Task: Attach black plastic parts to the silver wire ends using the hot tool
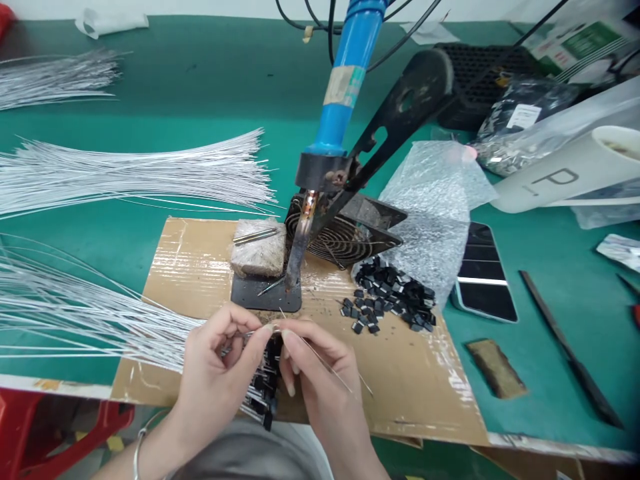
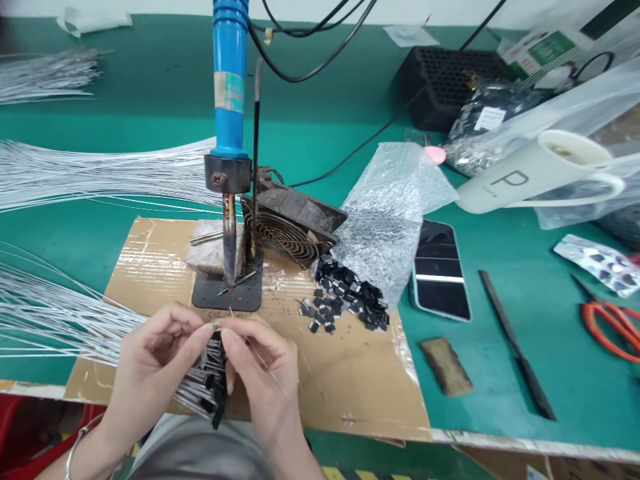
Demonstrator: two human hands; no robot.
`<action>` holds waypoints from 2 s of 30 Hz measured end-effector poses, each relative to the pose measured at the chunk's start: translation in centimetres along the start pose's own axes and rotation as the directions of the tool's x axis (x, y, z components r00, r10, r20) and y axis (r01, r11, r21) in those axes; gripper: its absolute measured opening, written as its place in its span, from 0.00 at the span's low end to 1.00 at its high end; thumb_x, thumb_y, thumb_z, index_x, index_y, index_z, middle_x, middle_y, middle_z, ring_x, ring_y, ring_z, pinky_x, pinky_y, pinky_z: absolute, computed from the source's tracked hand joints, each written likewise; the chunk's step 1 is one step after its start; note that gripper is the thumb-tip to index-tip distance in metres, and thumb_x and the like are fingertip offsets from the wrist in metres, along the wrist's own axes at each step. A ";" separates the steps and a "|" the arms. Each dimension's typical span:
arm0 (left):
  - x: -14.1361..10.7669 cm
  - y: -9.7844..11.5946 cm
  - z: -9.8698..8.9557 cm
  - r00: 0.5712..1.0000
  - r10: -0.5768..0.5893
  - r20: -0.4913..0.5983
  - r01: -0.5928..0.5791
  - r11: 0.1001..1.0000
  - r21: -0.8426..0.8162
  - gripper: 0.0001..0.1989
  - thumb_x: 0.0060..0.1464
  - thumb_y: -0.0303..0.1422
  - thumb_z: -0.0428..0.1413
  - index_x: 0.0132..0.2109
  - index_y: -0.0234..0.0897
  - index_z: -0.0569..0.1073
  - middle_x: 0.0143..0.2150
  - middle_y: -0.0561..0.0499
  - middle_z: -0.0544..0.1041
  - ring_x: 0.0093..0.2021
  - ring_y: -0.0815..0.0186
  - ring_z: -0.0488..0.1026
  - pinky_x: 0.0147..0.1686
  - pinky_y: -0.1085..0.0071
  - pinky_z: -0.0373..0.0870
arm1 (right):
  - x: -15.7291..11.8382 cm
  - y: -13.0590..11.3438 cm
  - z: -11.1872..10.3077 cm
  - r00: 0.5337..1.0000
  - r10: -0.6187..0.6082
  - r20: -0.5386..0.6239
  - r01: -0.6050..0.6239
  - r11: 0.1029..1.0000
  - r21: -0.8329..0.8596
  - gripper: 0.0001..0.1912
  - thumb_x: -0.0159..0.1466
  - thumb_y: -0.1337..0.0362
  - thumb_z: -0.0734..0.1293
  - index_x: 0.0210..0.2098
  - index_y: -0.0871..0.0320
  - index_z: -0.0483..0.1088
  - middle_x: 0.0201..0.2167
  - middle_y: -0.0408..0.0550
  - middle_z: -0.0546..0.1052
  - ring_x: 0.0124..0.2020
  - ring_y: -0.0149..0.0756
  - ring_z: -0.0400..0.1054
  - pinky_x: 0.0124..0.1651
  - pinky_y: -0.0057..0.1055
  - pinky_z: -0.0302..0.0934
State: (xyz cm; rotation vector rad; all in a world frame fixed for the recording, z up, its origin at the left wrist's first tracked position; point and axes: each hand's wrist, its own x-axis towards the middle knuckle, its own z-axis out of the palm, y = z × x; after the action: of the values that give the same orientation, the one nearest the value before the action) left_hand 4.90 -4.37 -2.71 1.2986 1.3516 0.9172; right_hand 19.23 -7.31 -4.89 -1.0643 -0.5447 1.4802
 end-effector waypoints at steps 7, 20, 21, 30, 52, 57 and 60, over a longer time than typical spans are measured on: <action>-0.3 -0.6 0.2 1.000 0.021 -0.015 -0.020 1.000 0.009 0.10 0.65 0.37 0.62 0.35 0.39 0.74 0.25 0.56 0.72 0.22 0.72 0.61 0.21 0.76 0.55 | 0.2 -0.2 0.4 0.998 0.054 -0.013 -0.053 0.997 0.062 0.11 0.63 0.52 0.79 0.33 0.54 0.85 0.20 0.38 0.69 0.17 0.23 0.57 0.20 0.24 0.50; -0.4 -0.9 0.4 0.999 0.028 -0.044 -0.027 0.999 0.033 0.11 0.65 0.37 0.62 0.35 0.38 0.75 0.25 0.55 0.74 0.22 0.72 0.63 0.21 0.75 0.56 | 0.2 0.2 0.3 0.999 0.032 -0.021 -0.030 0.996 0.081 0.11 0.64 0.52 0.78 0.35 0.53 0.86 0.24 0.39 0.72 0.16 0.20 0.57 0.18 0.22 0.49; -0.4 -0.9 0.3 0.999 0.026 -0.041 -0.025 0.999 0.029 0.11 0.65 0.38 0.62 0.35 0.38 0.75 0.26 0.55 0.74 0.22 0.72 0.63 0.21 0.75 0.57 | 0.2 0.2 0.2 0.999 0.026 -0.019 -0.025 0.998 0.063 0.12 0.64 0.51 0.77 0.37 0.52 0.86 0.26 0.40 0.74 0.16 0.20 0.58 0.18 0.23 0.49; -0.3 -0.5 0.4 0.997 0.054 -0.047 -0.052 0.998 0.040 0.11 0.65 0.37 0.61 0.35 0.39 0.75 0.24 0.55 0.73 0.22 0.71 0.63 0.21 0.76 0.57 | -0.2 0.0 0.0 0.998 -0.036 -0.057 0.033 0.997 -0.063 0.08 0.64 0.55 0.78 0.34 0.52 0.86 0.25 0.40 0.72 0.16 0.22 0.61 0.19 0.23 0.54; -0.4 0.2 -0.2 0.987 0.147 0.069 -0.157 0.969 0.188 0.08 0.66 0.31 0.60 0.35 0.39 0.74 0.22 0.61 0.61 0.21 0.73 0.53 0.21 0.76 0.51 | 0.7 -1.9 -1.4 0.987 0.147 0.066 -0.146 0.989 -0.028 0.11 0.58 0.54 0.82 0.27 0.55 0.84 0.21 0.38 0.71 0.14 0.20 0.61 0.17 0.21 0.48; -0.3 0.1 -0.1 0.986 0.162 0.028 -0.164 0.969 0.184 0.07 0.65 0.30 0.60 0.35 0.39 0.74 0.21 0.60 0.63 0.21 0.73 0.55 0.20 0.76 0.52 | 0.4 -2.1 -0.9 0.985 0.171 0.008 -0.171 0.985 -0.035 0.13 0.58 0.53 0.82 0.28 0.56 0.84 0.21 0.38 0.72 0.14 0.20 0.61 0.17 0.21 0.48; -0.3 0.0 0.0 0.987 0.160 0.012 -0.159 0.970 0.181 0.08 0.64 0.30 0.60 0.35 0.39 0.74 0.22 0.59 0.67 0.20 0.72 0.56 0.20 0.76 0.54 | 0.2 -1.8 -0.8 0.987 0.163 0.000 -0.163 0.987 -0.018 0.12 0.59 0.53 0.81 0.30 0.55 0.85 0.23 0.39 0.74 0.14 0.18 0.62 0.18 0.19 0.48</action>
State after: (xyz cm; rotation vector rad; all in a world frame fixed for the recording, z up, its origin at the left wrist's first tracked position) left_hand 4.87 -4.68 -2.64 1.5648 1.3734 0.9209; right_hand 20.82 -6.89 -3.87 -1.1442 -0.4815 1.6208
